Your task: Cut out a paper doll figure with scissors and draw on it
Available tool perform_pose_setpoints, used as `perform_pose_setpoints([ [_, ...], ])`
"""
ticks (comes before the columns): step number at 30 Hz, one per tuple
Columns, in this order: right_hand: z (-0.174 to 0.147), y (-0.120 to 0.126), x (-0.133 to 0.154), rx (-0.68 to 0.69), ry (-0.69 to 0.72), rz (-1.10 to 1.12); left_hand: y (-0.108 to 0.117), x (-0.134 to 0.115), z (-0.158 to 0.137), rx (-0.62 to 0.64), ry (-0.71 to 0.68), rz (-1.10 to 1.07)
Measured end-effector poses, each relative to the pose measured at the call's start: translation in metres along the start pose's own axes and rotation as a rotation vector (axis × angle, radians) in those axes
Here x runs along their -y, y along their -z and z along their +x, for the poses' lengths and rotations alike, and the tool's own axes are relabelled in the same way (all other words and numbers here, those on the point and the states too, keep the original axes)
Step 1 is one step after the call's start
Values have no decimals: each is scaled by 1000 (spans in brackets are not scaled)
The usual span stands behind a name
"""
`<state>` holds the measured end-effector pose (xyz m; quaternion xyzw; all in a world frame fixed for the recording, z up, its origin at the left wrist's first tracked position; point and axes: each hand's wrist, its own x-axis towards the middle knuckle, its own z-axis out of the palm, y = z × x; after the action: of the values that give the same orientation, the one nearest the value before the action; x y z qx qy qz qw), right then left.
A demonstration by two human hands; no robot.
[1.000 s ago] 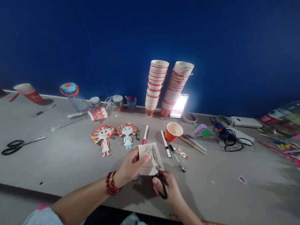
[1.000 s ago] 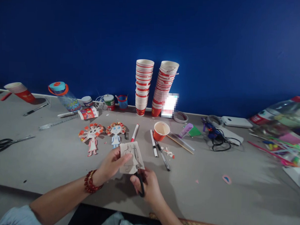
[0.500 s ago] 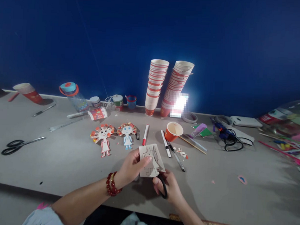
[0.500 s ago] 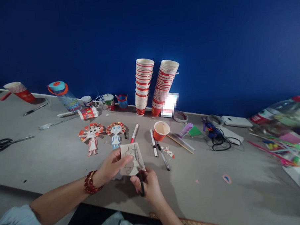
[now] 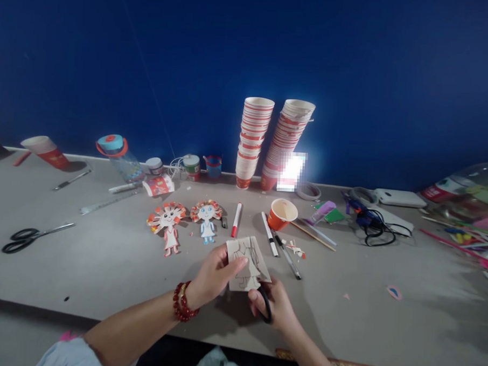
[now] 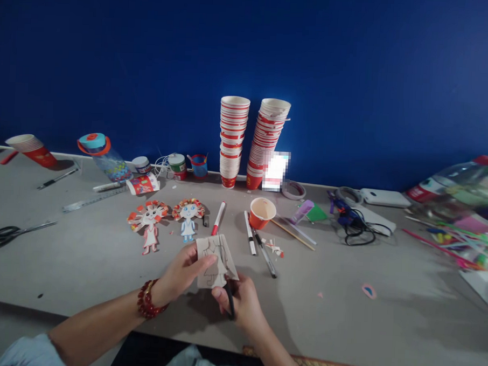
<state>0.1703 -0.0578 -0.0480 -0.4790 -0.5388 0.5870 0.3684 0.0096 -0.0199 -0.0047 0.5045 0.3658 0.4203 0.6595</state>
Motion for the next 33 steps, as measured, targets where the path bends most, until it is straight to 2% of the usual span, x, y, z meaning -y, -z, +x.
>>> perform_pose_setpoints([
  [8,0,-1,7,-11,44,-25,-1,2,0,12,7,-27],
  [14,-3,2,-1,-32,-4,7,-2,2,-3,11,56,-67],
  [18,-5,3,-3,16,54,22,-4,2,-4,27,99,-108],
  [23,-4,3,-2,39,108,21,-5,3,-5,21,88,-104],
  [33,-5,4,-2,7,57,55,-3,1,-2,57,89,-84],
])
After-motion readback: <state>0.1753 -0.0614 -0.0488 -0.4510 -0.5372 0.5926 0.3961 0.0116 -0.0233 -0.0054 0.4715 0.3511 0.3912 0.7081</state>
